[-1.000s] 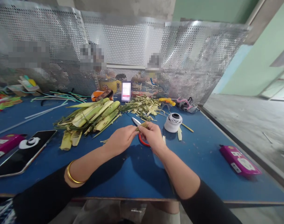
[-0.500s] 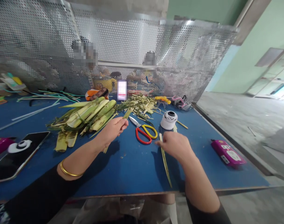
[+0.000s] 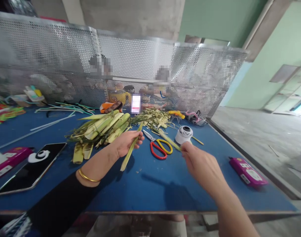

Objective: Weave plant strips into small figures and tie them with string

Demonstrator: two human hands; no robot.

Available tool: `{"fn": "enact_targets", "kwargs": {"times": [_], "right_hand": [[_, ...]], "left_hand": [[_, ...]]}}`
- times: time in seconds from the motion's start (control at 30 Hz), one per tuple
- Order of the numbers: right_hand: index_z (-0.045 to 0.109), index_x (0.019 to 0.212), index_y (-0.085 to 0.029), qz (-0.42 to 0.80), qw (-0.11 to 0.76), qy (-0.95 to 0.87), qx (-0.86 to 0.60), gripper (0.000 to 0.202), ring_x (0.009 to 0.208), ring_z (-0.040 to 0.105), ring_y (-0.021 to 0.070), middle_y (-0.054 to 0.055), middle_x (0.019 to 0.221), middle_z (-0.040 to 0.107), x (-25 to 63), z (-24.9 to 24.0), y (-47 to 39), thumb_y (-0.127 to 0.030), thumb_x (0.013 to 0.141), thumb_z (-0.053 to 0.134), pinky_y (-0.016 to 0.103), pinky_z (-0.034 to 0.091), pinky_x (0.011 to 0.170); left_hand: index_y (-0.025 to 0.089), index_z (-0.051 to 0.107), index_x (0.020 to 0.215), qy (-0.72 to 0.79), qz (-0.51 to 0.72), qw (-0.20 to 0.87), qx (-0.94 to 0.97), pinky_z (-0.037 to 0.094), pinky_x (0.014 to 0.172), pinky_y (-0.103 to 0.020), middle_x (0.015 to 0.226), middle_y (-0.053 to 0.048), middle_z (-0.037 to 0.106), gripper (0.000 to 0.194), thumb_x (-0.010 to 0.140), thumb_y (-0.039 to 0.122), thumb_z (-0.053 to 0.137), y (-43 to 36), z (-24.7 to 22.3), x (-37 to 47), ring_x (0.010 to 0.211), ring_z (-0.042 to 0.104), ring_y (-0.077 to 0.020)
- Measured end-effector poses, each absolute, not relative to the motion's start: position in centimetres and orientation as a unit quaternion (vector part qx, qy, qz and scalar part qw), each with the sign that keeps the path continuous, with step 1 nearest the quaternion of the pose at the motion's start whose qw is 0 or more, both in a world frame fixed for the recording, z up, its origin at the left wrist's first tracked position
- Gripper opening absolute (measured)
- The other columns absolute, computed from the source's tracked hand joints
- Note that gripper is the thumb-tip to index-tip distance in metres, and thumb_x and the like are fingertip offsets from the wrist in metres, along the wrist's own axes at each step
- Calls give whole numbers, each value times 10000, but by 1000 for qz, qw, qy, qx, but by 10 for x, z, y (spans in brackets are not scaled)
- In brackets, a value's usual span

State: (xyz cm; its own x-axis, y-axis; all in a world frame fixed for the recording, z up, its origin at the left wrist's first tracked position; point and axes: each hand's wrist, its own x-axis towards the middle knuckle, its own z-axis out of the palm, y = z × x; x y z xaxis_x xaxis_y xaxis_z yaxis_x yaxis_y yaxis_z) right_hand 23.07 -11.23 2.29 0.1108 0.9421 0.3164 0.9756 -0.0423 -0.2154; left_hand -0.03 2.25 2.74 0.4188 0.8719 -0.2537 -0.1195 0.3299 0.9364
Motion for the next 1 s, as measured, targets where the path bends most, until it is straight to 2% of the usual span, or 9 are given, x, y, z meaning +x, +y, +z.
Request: {"fn": "enact_targets", "kwargs": {"times": [0.17, 0.23, 0.3, 0.4, 0.47, 0.57, 0.67, 0.83, 1.0], "right_hand": [[556, 774, -215, 54, 55, -744, -664, 155, 642, 563, 171, 33, 709, 655, 189, 54, -62, -185, 840, 419, 266, 296, 557], [557, 793, -208, 115, 100, -762, -629, 119, 644, 559, 161, 25, 686, 647, 173, 53, -38, -152, 801, 452, 263, 326, 572], [520, 782, -206, 214, 182, -758, -588, 47, 577, 533, 138, 3, 643, 631, 160, 45, -18, -176, 787, 484, 253, 347, 554], [483, 761, -212, 327, 303, -715, -538, 107, 497, 490, 118, -16, 626, 614, 153, 31, -4, -305, 797, 519, 258, 379, 526], [533, 750, -202, 302, 383, -696, -526, 195, 580, 534, 133, 2, 687, 629, 159, 25, -1, -392, 792, 548, 280, 422, 591], [634, 779, -191, 194, 547, -599, -551, 293, 721, 566, 158, 33, 787, 644, 177, 24, 0, -467, 809, 543, 302, 443, 674], [662, 826, -184, 224, 700, -443, -513, 323, 597, 506, 126, 6, 676, 572, 187, 24, 1, -491, 796, 564, 275, 417, 570], [696, 904, -183, 435, 602, -518, -424, 337, 530, 489, 108, -37, 581, 553, 165, 19, -4, -385, 642, 758, 261, 409, 543], [663, 748, -188, 378, 649, -504, -425, 242, 522, 532, 111, -29, 556, 599, 153, 18, -7, -399, 665, 746, 259, 441, 548]], "left_hand": [[187, 496, 732, 472, 456, 393, 645, 465, 648, -239, 787, -51, 665, 245, 933, 194, 357, 24, 25, -2, 700, 629, -141], [197, 516, 749, 479, 416, 238, 735, 454, 747, -278, 792, -63, 673, 227, 926, 207, 375, 20, 21, -1, 796, 640, -182], [202, 535, 796, 483, 341, 191, 784, 442, 746, -302, 801, -82, 677, 210, 925, 222, 371, 15, 17, 2, 826, 647, -219], [183, 551, 885, 498, 274, 180, 803, 423, 709, -334, 835, -129, 676, 198, 925, 230, 362, 13, 11, 5, 825, 649, -271], [179, 551, 858, 501, 278, 195, 796, 406, 688, -331, 807, -128, 664, 200, 913, 209, 361, 17, 9, 5, 806, 636, -270], [190, 517, 723, 492, 334, 278, 754, 380, 618, -282, 690, -66, 616, 238, 896, 186, 353, 26, 9, 3, 672, 582, -194], [189, 500, 705, 482, 386, 381, 688, 338, 522, -238, 629, -16, 566, 244, 901, 230, 360, 31, 10, 1, 533, 485, -129], [193, 497, 694, 486, 387, 373, 689, 321, 533, -239, 600, 3, 531, 235, 890, 248, 380, 26, 10, 1, 550, 475, -133], [200, 466, 657, 482, 355, 324, 732, 324, 555, -251, 591, 12, 519, 241, 879, 226, 376, 23, 8, 3, 568, 474, -141]]}}
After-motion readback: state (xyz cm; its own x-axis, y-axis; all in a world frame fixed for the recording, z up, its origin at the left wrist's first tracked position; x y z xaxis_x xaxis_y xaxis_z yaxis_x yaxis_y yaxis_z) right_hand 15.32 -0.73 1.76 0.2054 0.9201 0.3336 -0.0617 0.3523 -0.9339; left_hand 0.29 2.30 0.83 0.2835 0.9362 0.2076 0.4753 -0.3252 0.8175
